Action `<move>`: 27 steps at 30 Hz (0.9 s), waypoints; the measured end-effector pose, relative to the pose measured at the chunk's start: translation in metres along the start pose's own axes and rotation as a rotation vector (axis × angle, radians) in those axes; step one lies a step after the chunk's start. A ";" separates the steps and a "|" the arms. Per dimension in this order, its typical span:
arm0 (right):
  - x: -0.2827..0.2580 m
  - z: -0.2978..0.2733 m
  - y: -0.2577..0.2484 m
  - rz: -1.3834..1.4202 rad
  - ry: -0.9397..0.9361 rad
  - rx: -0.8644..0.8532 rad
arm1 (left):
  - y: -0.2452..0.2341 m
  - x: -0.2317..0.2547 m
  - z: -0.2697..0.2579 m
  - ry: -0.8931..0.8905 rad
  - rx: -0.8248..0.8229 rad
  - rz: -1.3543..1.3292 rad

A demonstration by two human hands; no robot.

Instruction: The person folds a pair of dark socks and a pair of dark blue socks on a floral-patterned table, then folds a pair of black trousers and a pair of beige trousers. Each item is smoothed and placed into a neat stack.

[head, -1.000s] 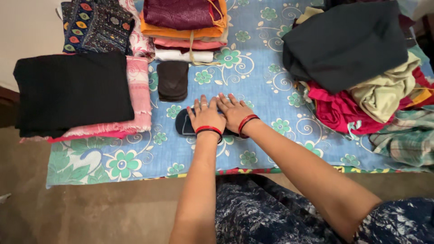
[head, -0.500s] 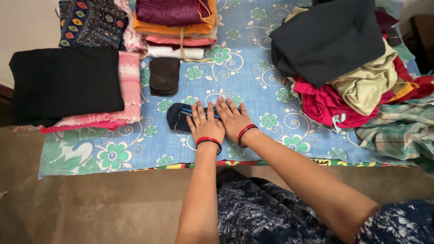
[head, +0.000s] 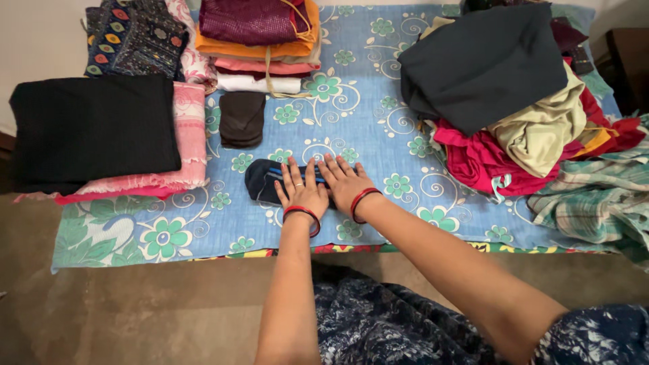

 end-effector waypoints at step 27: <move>-0.032 -0.021 -0.012 0.111 0.252 0.063 | 0.002 -0.012 0.004 0.074 -0.061 -0.061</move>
Point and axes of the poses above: each hand's wrist, its own z-axis towards the middle knuckle, its own y-axis out of the palm, x = y × z, the point moved 2 cm from there along z, towards the middle knuckle, and after that the axes turned 5 degrees about z, right-handed, at the moved point
